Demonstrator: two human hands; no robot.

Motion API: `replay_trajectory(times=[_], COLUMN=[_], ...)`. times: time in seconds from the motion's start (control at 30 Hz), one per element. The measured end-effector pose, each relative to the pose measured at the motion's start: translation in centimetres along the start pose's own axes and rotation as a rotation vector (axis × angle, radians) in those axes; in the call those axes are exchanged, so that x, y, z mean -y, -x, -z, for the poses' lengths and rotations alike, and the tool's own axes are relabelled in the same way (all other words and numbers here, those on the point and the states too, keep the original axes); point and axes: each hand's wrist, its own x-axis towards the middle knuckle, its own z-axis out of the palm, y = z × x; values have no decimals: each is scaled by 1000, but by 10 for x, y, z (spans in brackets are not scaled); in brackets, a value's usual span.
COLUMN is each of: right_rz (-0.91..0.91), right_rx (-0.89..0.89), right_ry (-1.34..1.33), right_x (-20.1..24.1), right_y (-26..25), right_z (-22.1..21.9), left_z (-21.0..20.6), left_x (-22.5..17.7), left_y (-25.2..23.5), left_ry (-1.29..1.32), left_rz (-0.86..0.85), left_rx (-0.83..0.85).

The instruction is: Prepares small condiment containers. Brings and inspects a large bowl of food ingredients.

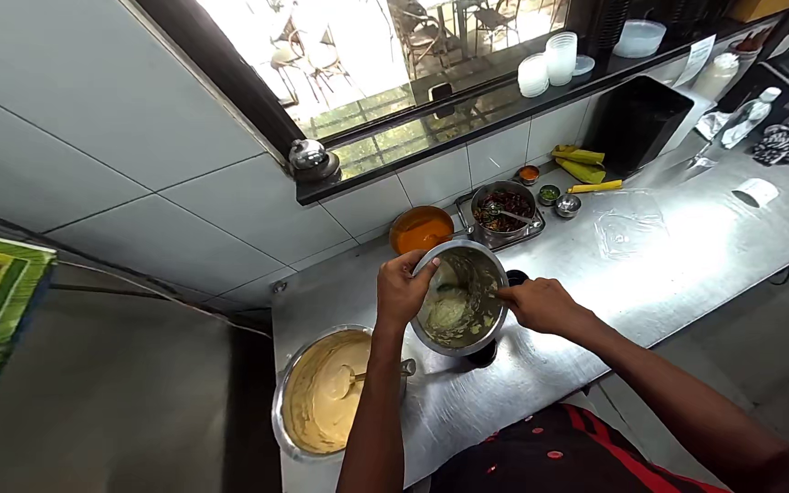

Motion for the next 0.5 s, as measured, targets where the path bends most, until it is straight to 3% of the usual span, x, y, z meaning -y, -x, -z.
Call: replay_trajectory(times=[0.13, 0.33, 0.5], right_rz=[89, -172, -115], right_rx=[76, 345, 345], right_ry=[-554, -1648, -1888], right_x=[-10, 7, -15], right_y=[0, -7, -3], right_z=[-33, -47, -59], left_z=[-3, -12, 12], left_x=[-5, -14, -7], left_y=[-2, -2, 3], left_ry=[-10, -42, 97], left_rz=[12, 15, 38], left_rx=[1, 39, 45])
